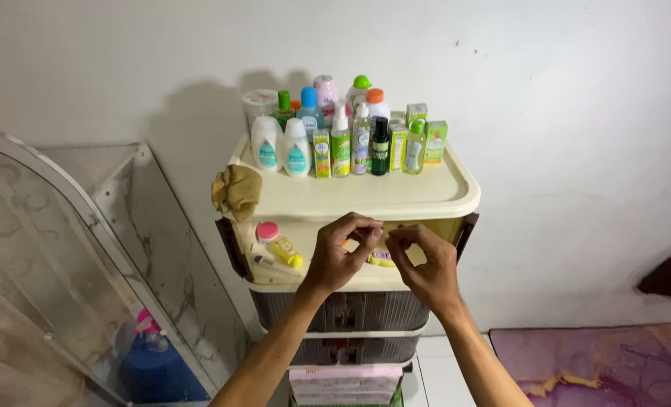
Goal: The person is organizing various lotions, oils, and personal care bottles on a storage cabinet.
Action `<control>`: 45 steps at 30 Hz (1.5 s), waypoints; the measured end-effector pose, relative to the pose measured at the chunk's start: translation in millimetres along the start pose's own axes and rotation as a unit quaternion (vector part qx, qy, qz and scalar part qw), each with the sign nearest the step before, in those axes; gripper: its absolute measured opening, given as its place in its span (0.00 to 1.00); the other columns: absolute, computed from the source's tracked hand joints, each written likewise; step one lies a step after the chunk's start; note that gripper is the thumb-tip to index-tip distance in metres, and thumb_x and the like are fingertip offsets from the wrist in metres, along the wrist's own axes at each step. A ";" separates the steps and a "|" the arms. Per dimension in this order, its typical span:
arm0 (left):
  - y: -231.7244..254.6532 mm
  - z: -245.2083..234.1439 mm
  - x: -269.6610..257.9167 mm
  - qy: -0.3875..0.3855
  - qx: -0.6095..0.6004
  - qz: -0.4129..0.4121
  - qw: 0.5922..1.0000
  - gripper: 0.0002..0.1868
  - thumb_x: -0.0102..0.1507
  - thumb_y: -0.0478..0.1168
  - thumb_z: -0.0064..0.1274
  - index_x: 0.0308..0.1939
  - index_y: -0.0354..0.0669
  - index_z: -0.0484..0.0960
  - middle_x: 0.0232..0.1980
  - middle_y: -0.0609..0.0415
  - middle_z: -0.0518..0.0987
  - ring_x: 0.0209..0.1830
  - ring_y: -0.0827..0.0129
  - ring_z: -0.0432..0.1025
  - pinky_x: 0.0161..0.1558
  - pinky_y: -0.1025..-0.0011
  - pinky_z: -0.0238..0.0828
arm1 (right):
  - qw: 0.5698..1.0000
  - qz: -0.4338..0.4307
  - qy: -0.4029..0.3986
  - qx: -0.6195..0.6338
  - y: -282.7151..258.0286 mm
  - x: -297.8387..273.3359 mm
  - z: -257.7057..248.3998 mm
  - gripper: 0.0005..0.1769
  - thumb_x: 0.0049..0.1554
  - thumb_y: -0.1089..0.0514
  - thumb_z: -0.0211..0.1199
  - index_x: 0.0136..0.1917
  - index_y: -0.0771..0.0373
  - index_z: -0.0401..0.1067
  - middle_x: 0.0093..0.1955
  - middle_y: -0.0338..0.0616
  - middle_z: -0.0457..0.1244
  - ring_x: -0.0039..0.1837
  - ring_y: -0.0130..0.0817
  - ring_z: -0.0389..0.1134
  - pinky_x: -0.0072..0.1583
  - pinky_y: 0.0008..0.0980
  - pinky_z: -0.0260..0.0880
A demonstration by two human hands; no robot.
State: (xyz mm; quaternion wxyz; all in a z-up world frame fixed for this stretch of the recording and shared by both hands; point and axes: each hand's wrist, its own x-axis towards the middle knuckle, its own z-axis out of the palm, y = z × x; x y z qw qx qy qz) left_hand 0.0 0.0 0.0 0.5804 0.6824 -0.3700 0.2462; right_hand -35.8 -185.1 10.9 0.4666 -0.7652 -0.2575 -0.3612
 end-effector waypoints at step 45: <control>-133.9 56.7 -80.3 0.030 0.142 -0.198 0.970 0.17 0.63 0.44 0.64 0.51 0.37 0.84 0.44 0.50 0.84 0.42 0.65 0.79 0.43 0.68 0.77 | 0.981 0.082 -0.156 -0.080 164.6 -66.4 44.6 0.20 0.53 0.61 0.70 0.58 0.67 0.75 0.53 0.54 0.69 0.54 0.52 0.70 0.55 0.46 0.72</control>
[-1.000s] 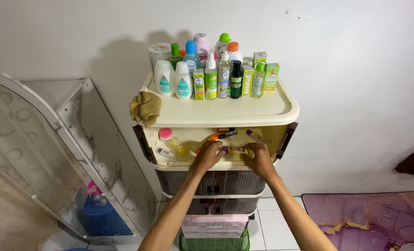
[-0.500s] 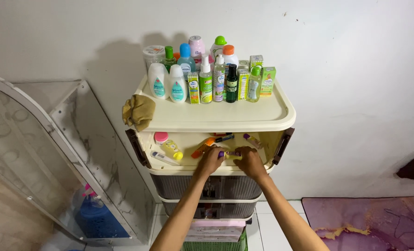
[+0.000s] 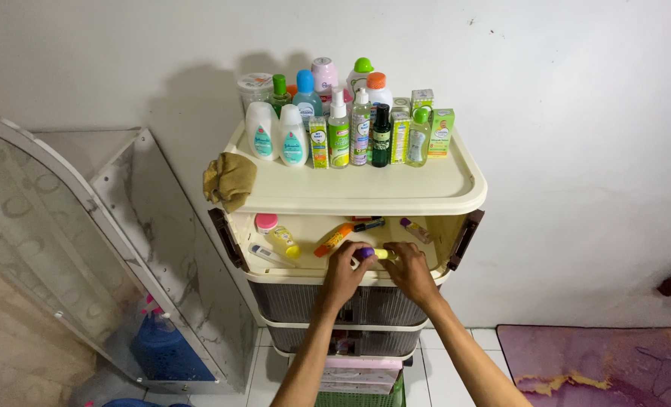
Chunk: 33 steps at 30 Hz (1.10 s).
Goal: The person is organizing various lotions, oils, and personal care bottles on a storage cabinet.
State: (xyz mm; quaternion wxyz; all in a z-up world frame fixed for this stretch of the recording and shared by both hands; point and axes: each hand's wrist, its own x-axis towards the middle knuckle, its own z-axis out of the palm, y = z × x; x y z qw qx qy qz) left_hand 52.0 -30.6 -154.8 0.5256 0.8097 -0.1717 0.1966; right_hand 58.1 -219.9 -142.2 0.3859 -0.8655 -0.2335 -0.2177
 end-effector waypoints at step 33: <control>144.2 21.2 159.2 0.014 -0.013 0.156 0.988 0.11 0.64 0.38 0.61 0.44 0.32 0.82 0.38 0.43 0.86 0.35 0.61 0.83 0.36 0.66 0.78 | 0.994 0.007 0.109 -0.021 -41.0 113.0 -168.0 0.22 0.53 0.55 0.76 0.55 0.72 0.77 0.48 0.51 0.72 0.49 0.35 0.75 0.52 0.33 0.75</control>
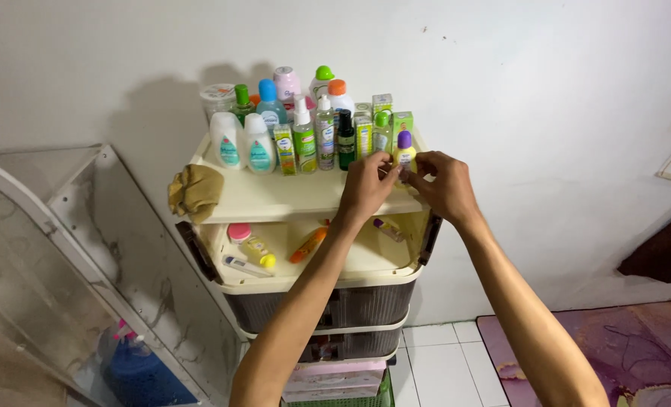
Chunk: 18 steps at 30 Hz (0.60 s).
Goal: The person is organizing various lotions, oils, and personal care bottles on a storage cabinet.
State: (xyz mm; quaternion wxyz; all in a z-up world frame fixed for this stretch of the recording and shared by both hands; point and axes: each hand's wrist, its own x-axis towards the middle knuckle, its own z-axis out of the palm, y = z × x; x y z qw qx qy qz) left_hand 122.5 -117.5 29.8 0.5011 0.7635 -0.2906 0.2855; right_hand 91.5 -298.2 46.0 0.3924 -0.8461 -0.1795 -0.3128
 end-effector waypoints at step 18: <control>-29.9 20.6 34.5 -0.063 0.050 -0.084 0.993 0.12 0.62 0.38 0.61 0.44 0.31 0.83 0.38 0.44 0.87 0.35 0.62 0.83 0.37 0.67 0.79 | 0.999 0.025 -0.033 -0.023 41.8 47.9 11.3 0.23 0.49 0.57 0.78 0.54 0.71 0.78 0.48 0.53 0.73 0.48 0.37 0.76 0.52 0.35 0.76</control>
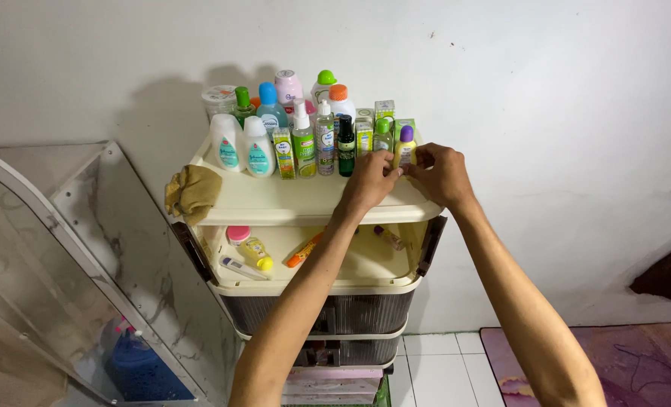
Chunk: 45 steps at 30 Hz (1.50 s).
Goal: The person is organizing various lotions, oils, and personal care bottles on a storage cabinet.
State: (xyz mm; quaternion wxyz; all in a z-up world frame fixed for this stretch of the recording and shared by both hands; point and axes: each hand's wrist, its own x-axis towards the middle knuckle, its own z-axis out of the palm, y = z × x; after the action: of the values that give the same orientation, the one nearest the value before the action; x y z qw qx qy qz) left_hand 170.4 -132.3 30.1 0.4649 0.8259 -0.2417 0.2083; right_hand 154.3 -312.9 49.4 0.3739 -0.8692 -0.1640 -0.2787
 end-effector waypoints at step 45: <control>-136.0 82.5 -136.0 0.089 -0.083 -0.103 0.987 0.11 0.64 0.40 0.59 0.39 0.33 0.85 0.32 0.47 0.84 0.30 0.67 0.79 0.35 0.69 0.74 | 0.999 -0.038 0.014 -0.032 26.0 -146.7 136.9 0.21 0.47 0.66 0.66 0.56 0.71 0.75 0.49 0.65 0.68 0.52 0.62 0.70 0.54 0.50 0.71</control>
State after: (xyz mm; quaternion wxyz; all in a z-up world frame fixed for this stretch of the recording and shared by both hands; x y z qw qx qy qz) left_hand 152.5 -114.6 -177.7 0.5704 0.7833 -0.1293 0.2109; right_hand 100.7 -240.0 -131.5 0.3371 -0.8699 -0.1826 -0.3103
